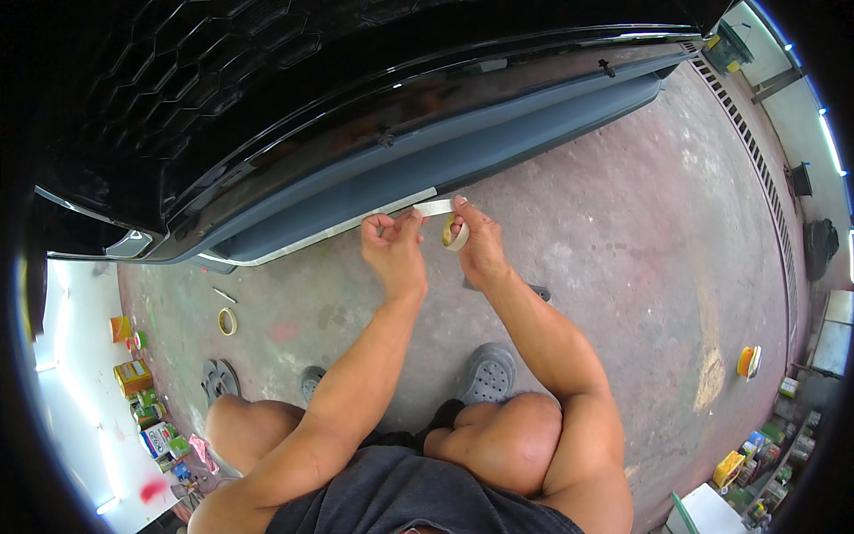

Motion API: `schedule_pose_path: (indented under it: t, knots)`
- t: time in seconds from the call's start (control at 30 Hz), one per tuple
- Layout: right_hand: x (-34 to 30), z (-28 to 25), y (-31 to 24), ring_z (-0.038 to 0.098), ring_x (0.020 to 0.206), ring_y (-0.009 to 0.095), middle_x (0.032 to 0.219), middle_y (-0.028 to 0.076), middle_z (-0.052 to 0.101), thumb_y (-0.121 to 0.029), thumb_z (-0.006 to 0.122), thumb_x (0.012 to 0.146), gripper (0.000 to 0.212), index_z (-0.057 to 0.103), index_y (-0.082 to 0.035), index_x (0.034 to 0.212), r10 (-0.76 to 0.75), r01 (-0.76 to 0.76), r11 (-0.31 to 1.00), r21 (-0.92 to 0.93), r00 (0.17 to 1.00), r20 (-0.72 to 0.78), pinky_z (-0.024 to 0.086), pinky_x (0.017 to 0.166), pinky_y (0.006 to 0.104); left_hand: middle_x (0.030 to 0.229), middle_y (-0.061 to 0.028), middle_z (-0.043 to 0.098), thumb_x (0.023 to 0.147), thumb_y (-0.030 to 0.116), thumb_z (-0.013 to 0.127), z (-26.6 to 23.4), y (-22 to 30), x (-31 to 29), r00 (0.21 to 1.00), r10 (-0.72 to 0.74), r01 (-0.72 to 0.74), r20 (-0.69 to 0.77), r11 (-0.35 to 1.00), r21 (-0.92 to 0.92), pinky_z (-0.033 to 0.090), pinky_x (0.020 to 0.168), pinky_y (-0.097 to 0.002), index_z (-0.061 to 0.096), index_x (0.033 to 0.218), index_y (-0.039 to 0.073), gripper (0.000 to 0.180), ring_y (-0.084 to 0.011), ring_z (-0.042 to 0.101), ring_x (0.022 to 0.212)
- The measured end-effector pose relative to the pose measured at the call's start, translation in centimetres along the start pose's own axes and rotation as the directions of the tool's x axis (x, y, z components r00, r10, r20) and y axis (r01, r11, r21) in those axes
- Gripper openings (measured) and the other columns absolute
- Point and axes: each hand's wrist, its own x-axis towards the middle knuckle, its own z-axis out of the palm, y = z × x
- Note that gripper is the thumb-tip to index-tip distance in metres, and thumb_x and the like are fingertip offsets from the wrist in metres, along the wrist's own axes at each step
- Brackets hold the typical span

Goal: The person kneels in front of a car and applies strips of masking tape along the lower edge of the front bumper. They repeatedly tear tape from a roll and press it onto the bumper surface.

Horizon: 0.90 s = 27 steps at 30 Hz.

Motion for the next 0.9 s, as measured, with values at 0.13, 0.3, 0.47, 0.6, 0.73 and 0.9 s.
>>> schedule_pose_path:
  t: [0.13,0.3,0.47,0.6,0.73,0.9]
  knots:
    - [0.1,0.2,0.0,0.054,0.071,0.008,0.082,-0.001,0.061,-0.020,0.077,0.091,0.018,0.067,-0.005,0.093,-0.136,0.135,0.990,-0.046,0.991,-0.019,0.045,0.068,0.0244,0.093,-0.0182,0.069,0.088,-0.005,0.071,-0.6,-0.3,-0.3,1.000,0.013,-0.013,-0.009,1.000,0.007,0.050,0.075,-0.0275,0.040,0.099,0.006,0.034,-0.0167,0.066,0.085]
    - [-0.1,0.1,0.2,0.052,0.069,0.008,0.083,0.000,0.063,-0.009,0.075,0.087,0.007,0.069,-0.005,0.088,-0.191,0.169,0.975,-0.145,0.970,-0.153,0.041,0.068,0.0231,0.091,-0.0151,0.069,0.088,-0.006,0.071,-1.3,-0.7,-1.1,0.995,0.096,-0.096,0.004,0.995,0.020,0.049,0.072,-0.0261,0.041,0.099,0.007,0.034,-0.0132,0.063,0.081]
    - [1.8,-3.6,-1.0,0.048,0.068,0.008,0.087,0.001,0.065,-0.012,0.075,0.089,0.010,0.071,-0.003,0.091,-0.330,0.243,0.928,-0.284,0.888,-0.319,0.040,0.066,0.0230,0.090,-0.0128,0.068,0.089,-0.006,0.069,-1.9,0.6,-0.1,0.976,0.216,-0.213,-0.021,0.972,0.101,0.049,0.075,-0.0256,0.042,0.097,0.007,0.032,-0.0116,0.062,0.082]
    - [1.4,-5.7,-2.6,0.050,0.068,0.008,0.088,0.002,0.065,-0.017,0.069,0.098,0.015,0.071,-0.002,0.094,-0.343,0.219,0.916,-0.335,0.862,-0.374,0.043,0.065,0.0237,0.089,-0.0131,0.068,0.089,-0.006,0.070,-1.6,2.1,0.6,0.979,0.204,-0.203,-0.011,0.977,0.059,0.049,0.074,-0.0245,0.042,0.098,0.007,0.032,-0.0127,0.063,0.082]
    - [0.5,-5.3,0.5,0.052,0.070,0.009,0.086,0.001,0.061,-0.021,0.062,0.101,0.022,0.070,-0.001,0.099,-0.096,0.044,0.979,-0.197,0.961,-0.260,0.046,0.067,0.0265,0.090,-0.0138,0.069,0.089,-0.004,0.072,-1.4,1.5,0.6,0.985,0.170,-0.170,0.002,0.985,0.024,0.048,0.073,-0.0246,0.041,0.098,0.007,0.034,-0.0130,0.063,0.082]
    - [-1.2,-1.9,1.1,0.053,0.073,0.009,0.085,-0.001,0.056,-0.030,0.052,0.105,0.034,0.067,0.000,0.107,0.098,-0.096,0.993,-0.065,0.995,0.017,0.048,0.068,0.0291,0.090,-0.0140,0.070,0.090,-0.002,0.073,-1.1,1.5,-0.1,0.991,0.136,-0.135,-0.008,0.990,0.038,0.049,0.068,-0.0259,0.042,0.099,0.008,0.034,-0.0156,0.066,0.083]
